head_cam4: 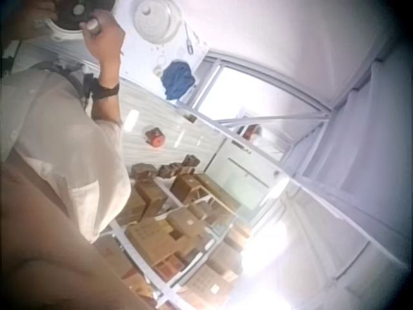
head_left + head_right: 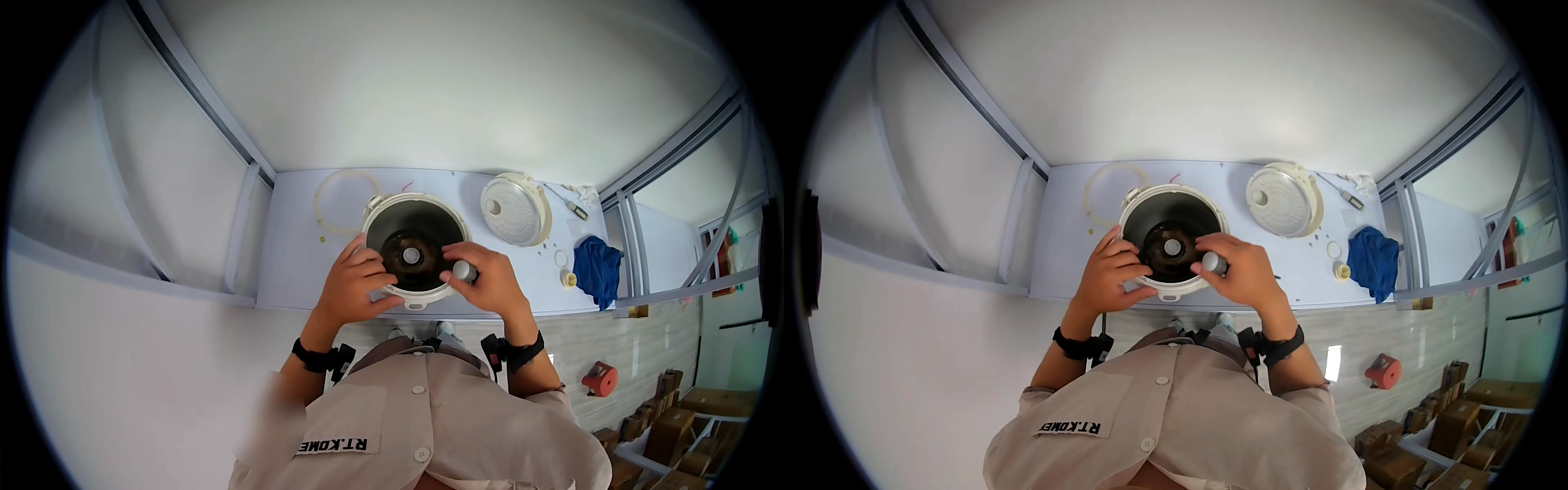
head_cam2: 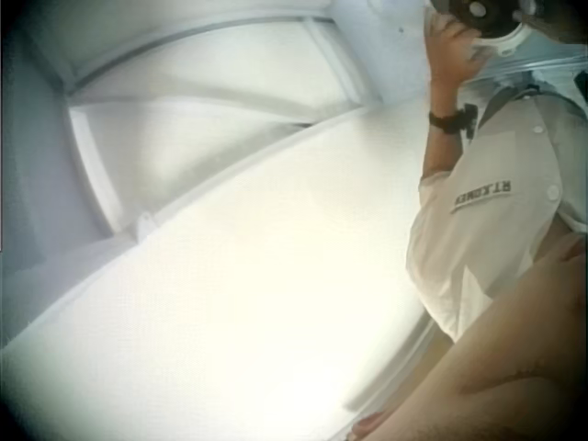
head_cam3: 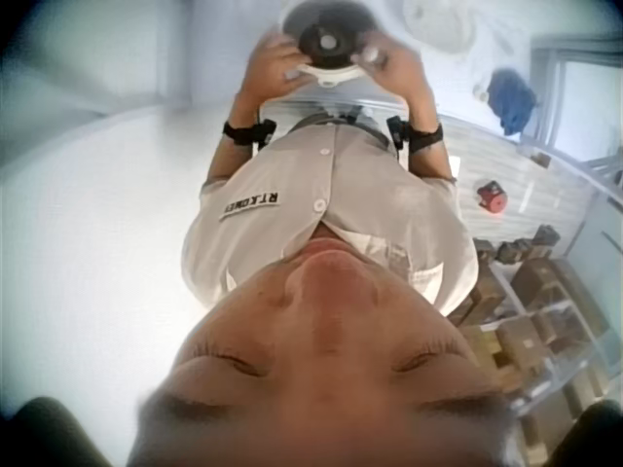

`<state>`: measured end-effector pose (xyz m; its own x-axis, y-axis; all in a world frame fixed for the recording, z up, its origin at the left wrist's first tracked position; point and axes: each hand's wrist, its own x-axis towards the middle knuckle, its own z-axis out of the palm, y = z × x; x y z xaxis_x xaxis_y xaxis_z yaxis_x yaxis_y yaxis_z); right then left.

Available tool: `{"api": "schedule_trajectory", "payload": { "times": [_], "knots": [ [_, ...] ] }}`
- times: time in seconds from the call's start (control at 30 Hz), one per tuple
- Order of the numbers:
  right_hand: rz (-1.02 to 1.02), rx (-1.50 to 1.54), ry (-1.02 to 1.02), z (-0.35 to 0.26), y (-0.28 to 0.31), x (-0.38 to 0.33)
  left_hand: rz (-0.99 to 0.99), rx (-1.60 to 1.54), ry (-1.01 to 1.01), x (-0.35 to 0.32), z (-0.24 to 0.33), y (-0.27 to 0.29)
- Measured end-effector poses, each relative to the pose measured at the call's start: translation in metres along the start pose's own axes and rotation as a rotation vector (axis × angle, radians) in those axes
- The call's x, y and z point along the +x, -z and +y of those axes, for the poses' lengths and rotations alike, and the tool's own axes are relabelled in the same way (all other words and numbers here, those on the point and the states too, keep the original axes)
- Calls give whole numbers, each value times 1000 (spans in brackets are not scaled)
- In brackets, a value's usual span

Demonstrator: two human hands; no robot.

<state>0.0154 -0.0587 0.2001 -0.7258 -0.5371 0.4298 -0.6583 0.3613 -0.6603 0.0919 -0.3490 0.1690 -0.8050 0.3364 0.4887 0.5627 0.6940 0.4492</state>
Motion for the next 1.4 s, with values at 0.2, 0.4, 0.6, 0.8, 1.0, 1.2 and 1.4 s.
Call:
{"api": "schedule_trajectory", "payload": {
  "times": [0.2,0.4,0.6,0.8,1.0,1.2,1.4],
  "knots": [
    [-312,-158,-86,-48,5,-14,17,166,-74,16,28,-36],
    [-363,-226,-153,-43,4,-25,-102,28,-137,36,30,-28],
    [-344,-260,-195,-28,23,-29,-81,3,-80,37,16,1],
    [-212,-200,-247,3,40,-26,-112,34,-92,33,14,0],
    [-264,-173,-259,5,41,-19,-145,21,-87,30,13,-5],
    [-221,-84,-251,2,41,-22,-117,17,-93,26,16,-11],
    [-83,13,-259,-5,40,-27,-13,65,-145,24,20,-28]
  ]
}}
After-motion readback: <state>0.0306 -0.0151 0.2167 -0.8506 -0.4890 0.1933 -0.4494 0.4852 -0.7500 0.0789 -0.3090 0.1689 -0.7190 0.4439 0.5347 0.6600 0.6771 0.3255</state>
